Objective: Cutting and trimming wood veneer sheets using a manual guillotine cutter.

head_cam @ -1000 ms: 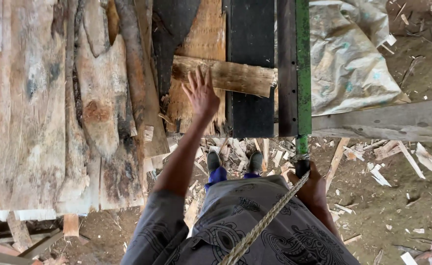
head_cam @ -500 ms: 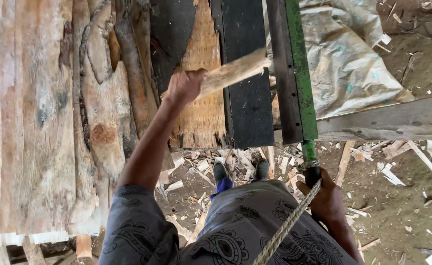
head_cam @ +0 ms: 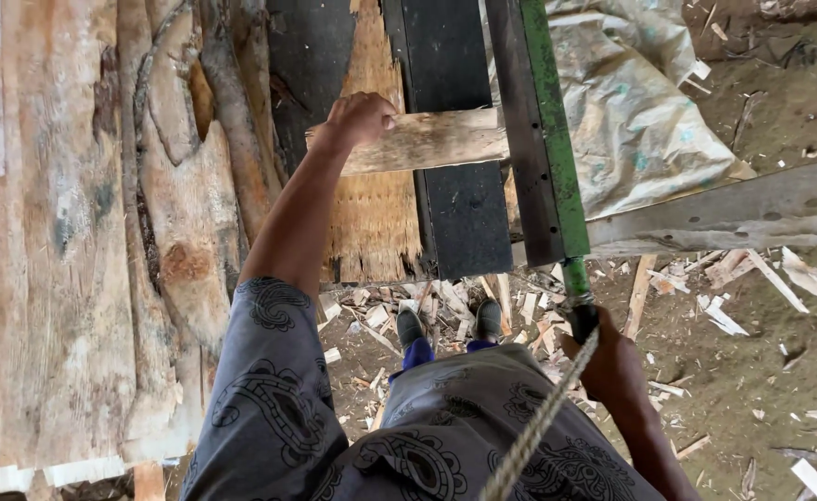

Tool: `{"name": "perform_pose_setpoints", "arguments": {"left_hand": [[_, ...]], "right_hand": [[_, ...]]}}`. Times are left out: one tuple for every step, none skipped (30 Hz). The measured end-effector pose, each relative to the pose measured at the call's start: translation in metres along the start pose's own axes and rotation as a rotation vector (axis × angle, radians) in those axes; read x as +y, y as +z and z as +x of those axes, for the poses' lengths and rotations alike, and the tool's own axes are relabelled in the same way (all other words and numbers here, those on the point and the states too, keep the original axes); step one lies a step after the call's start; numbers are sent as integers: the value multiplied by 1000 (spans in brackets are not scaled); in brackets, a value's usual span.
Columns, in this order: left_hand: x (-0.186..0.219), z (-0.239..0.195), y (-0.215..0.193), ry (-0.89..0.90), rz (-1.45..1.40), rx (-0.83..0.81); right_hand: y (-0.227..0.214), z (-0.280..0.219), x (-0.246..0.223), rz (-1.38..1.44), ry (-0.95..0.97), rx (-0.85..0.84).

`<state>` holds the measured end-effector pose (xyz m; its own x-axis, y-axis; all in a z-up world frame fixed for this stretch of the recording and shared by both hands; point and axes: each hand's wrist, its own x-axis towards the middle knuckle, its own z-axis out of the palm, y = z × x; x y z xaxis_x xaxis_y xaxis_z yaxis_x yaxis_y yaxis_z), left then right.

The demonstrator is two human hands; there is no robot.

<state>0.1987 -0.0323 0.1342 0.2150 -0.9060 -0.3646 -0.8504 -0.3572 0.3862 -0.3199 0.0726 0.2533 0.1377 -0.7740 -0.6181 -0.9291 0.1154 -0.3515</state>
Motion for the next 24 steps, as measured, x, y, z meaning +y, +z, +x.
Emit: {"name": "perform_pose_setpoints", "arguments": {"left_hand": [[-3, 6, 1, 6, 3, 1], [-6, 11, 4, 32, 35, 18], [-9, 16, 6, 59, 68, 36], [-9, 16, 8, 65, 72, 29], [-10, 17, 9, 67, 88, 23], [-10, 17, 10, 68, 103, 19], [-16, 20, 19, 72, 106, 15], [-22, 24, 26, 74, 90, 12], [-28, 28, 33, 77, 74, 9], [-29, 27, 31, 77, 75, 13], [-31, 25, 30, 79, 53, 28], [-30, 21, 34, 85, 29, 32], [-33, 18, 46, 88, 26, 26], [-37, 20, 50, 90, 38, 40], [-39, 23, 53, 91, 50, 54], [-38, 25, 48, 90, 54, 61], [-36, 26, 44, 65, 11, 88], [-36, 16, 50, 32, -31, 95], [-38, 0, 57, 23, -26, 81], [-35, -12, 64, -113, -113, 86], [-32, -26, 70, -251, -198, 90], [-53, -19, 82, -243, -194, 127], [-73, -13, 92, -330, -242, 255], [-100, -27, 119, -445, -294, 364]], "right_hand": [[-8, -1, 8, 4, 2, 4], [-14, -4, 16, -16, -124, 58], [-21, -6, 25, -36, -249, 114], [-25, -9, 24, -29, -241, 113], [-29, -12, 23, -24, -375, 181], [-34, -14, 21, -21, -511, 251], [-22, -9, 22, -17, -505, 252], [-11, -3, 22, -28, -438, 230], [1, 3, 22, -39, -371, 208], [33, 43, 39, -40, -374, 211], [67, 76, 59, -69, -158, 103], [101, 98, 87, -98, 71, -7], [123, 112, 106, -99, 78, -8], [143, 133, 120, -76, -19, 61], [163, 155, 134, -53, -115, 132], [155, 155, 127, -50, -121, 135], [148, 154, 120, -73, -140, 179], [148, 141, 120, -95, -148, 203], [130, 115, 94, -92, -143, 187], [107, 92, 69, -84, -36, 123], [83, 68, 43, -75, 72, 58], [85, 79, 52, -68, 45, 83], [87, 89, 60, -83, 31, 98], [95, 88, 76, -117, 22, 81]]}}
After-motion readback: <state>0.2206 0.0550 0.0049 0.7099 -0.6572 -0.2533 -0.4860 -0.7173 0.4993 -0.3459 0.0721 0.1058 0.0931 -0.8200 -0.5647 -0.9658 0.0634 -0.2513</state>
